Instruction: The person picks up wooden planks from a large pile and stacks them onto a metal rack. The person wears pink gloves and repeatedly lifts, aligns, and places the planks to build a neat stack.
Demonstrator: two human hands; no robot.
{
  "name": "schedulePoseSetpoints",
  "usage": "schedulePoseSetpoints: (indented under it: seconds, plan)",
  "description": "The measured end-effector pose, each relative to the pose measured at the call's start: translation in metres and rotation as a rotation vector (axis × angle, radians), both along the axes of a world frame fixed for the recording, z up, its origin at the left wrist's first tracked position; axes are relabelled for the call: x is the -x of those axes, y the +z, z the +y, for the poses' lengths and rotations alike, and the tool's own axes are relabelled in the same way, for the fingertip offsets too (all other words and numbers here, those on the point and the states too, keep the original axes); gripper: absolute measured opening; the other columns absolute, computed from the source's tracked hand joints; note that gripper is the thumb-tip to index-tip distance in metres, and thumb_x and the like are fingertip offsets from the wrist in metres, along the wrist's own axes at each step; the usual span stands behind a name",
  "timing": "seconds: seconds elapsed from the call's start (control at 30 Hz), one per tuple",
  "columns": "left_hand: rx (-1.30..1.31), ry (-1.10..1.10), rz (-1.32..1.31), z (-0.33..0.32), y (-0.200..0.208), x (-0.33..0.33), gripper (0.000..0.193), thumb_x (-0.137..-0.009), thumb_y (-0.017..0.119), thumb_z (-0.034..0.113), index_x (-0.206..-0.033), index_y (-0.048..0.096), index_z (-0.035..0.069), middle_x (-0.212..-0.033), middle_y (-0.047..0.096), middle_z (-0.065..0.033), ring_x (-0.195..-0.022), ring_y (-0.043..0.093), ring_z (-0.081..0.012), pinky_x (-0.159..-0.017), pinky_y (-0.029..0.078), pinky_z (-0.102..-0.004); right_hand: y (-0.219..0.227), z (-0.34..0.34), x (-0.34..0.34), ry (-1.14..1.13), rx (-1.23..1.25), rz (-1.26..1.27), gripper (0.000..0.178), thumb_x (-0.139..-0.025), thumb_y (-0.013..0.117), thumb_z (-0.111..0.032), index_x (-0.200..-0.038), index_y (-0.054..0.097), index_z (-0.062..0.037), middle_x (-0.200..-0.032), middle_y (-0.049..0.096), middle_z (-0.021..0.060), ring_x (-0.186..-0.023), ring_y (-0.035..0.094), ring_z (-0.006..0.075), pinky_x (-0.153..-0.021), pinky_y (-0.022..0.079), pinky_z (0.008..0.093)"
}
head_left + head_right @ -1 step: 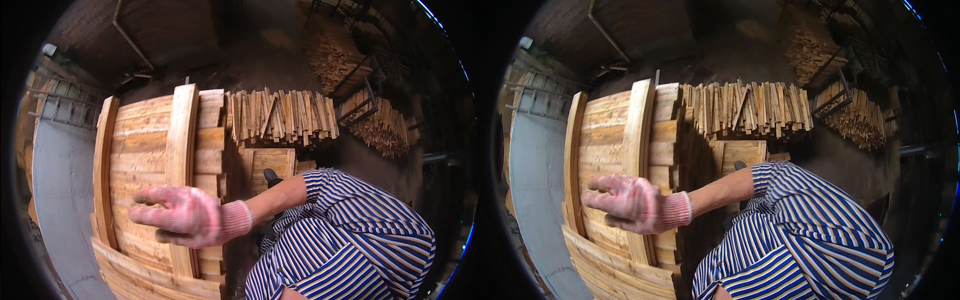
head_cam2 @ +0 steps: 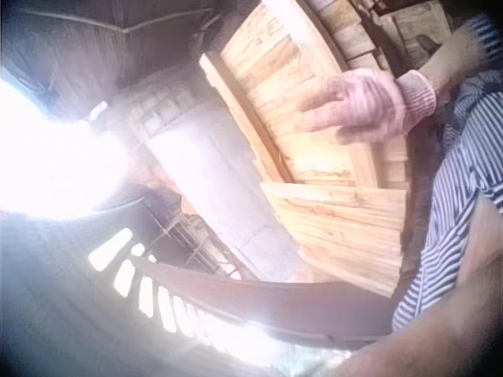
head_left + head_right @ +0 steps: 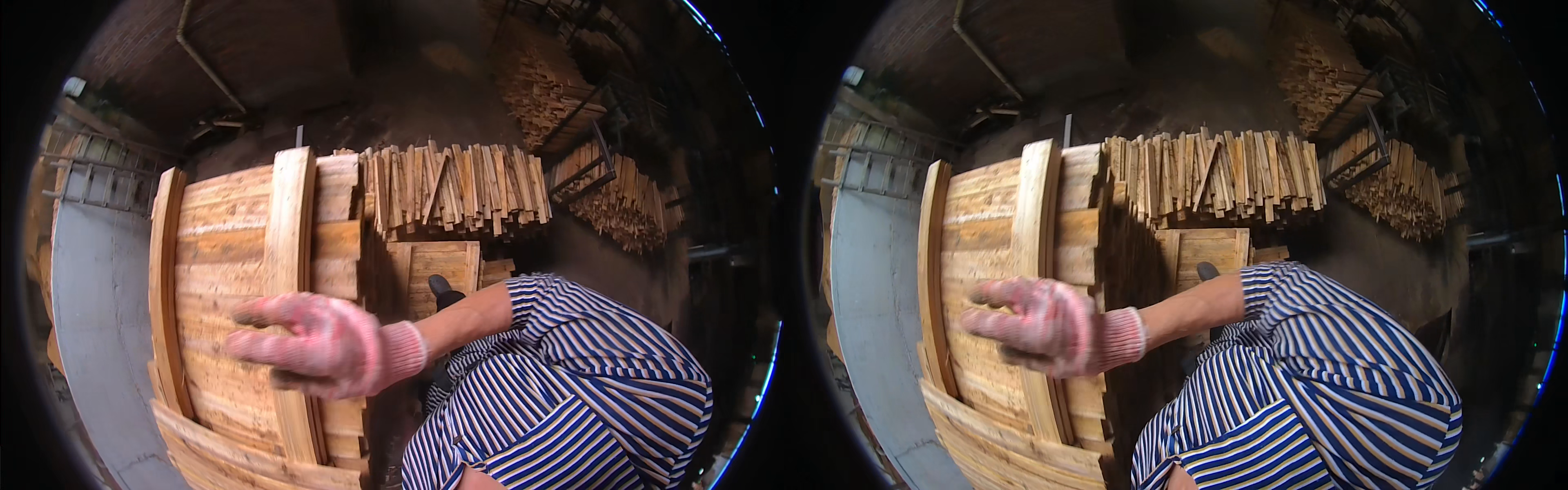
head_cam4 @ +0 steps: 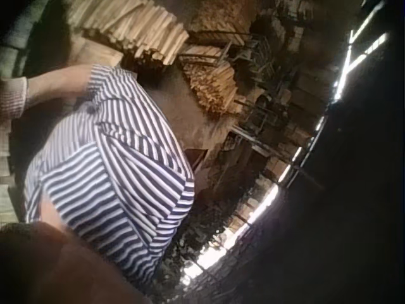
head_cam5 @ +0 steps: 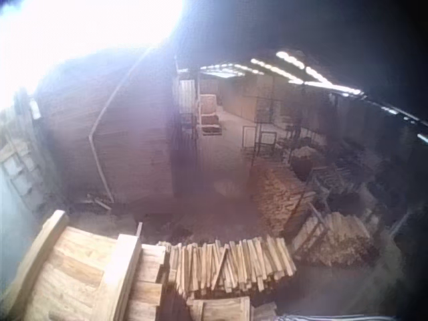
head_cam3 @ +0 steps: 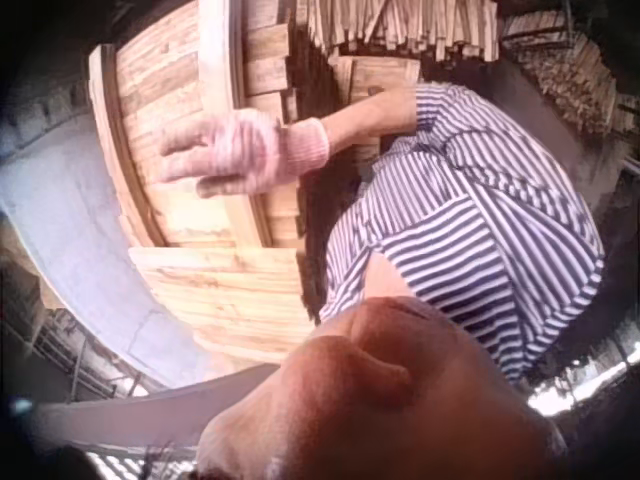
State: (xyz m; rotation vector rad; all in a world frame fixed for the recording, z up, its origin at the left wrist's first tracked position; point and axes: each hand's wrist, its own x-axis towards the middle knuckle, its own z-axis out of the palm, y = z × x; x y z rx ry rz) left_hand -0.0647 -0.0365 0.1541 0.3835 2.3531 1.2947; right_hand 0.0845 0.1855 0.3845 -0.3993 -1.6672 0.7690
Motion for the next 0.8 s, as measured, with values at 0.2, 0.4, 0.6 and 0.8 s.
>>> schedulePoseSetpoints:
  seconds: [0.2, 0.4, 0.6, 0.8]
  plan:
    - [0.442, -0.277, -0.585, 0.031, -0.066, -0.125, 0.057, -0.099, 0.059, 0.039, -0.143, 0.052, 0.004, -0.130, 0.064, -0.0135, -0.108, 0.063, -0.0257, -0.094, 0.048, -0.0335, -0.127, 0.078, -0.169, -0.248, 0.425, -0.309, 0.060, -0.094, 0.065, -0.014, -0.149, 0.041, -0.0082, -0.148, 0.046, 0.0125, -0.135, 0.050, 0.0301, -0.109, 0.049, 0.0374]
    - [0.399, -0.940, -0.427, 0.164, -0.069, -0.185, 0.059, -0.098, 0.060, 0.041, -0.139, 0.053, 0.000, -0.129, 0.064, -0.0186, -0.115, 0.062, -0.0285, -0.099, 0.045, -0.0359, -0.276, 0.025, -0.287, -0.290, 1.226, -1.358, 0.051, -0.088, 0.061, -0.032, -0.135, 0.053, -0.0138, -0.126, 0.054, 0.0225, -0.120, 0.052, 0.0417, -0.101, 0.045, 0.0498]
    - [0.543, -1.222, -0.321, 0.255, -0.142, -0.258, 0.063, -0.094, 0.058, 0.050, -0.138, 0.053, 0.006, -0.123, 0.064, -0.0280, -0.120, 0.060, -0.0401, -0.099, 0.046, -0.0439, -0.293, -0.023, -0.306, -0.280, 1.320, -1.180, 0.054, -0.088, 0.066, -0.032, -0.136, 0.054, -0.0096, -0.127, 0.054, 0.0236, -0.120, 0.054, 0.0425, -0.101, 0.046, 0.0495]
    - [0.559, -1.295, -0.423, 0.306, -0.239, -0.319, 0.054, -0.096, 0.061, 0.045, -0.127, 0.057, 0.001, -0.103, 0.069, -0.0262, -0.103, 0.066, -0.0389, -0.087, 0.050, -0.0414, -0.329, -0.012, -0.320, -0.476, 1.406, -1.001, 0.055, -0.088, 0.067, -0.030, -0.138, 0.054, -0.0108, -0.131, 0.055, 0.0197, -0.121, 0.054, 0.0398, -0.103, 0.044, 0.0446]
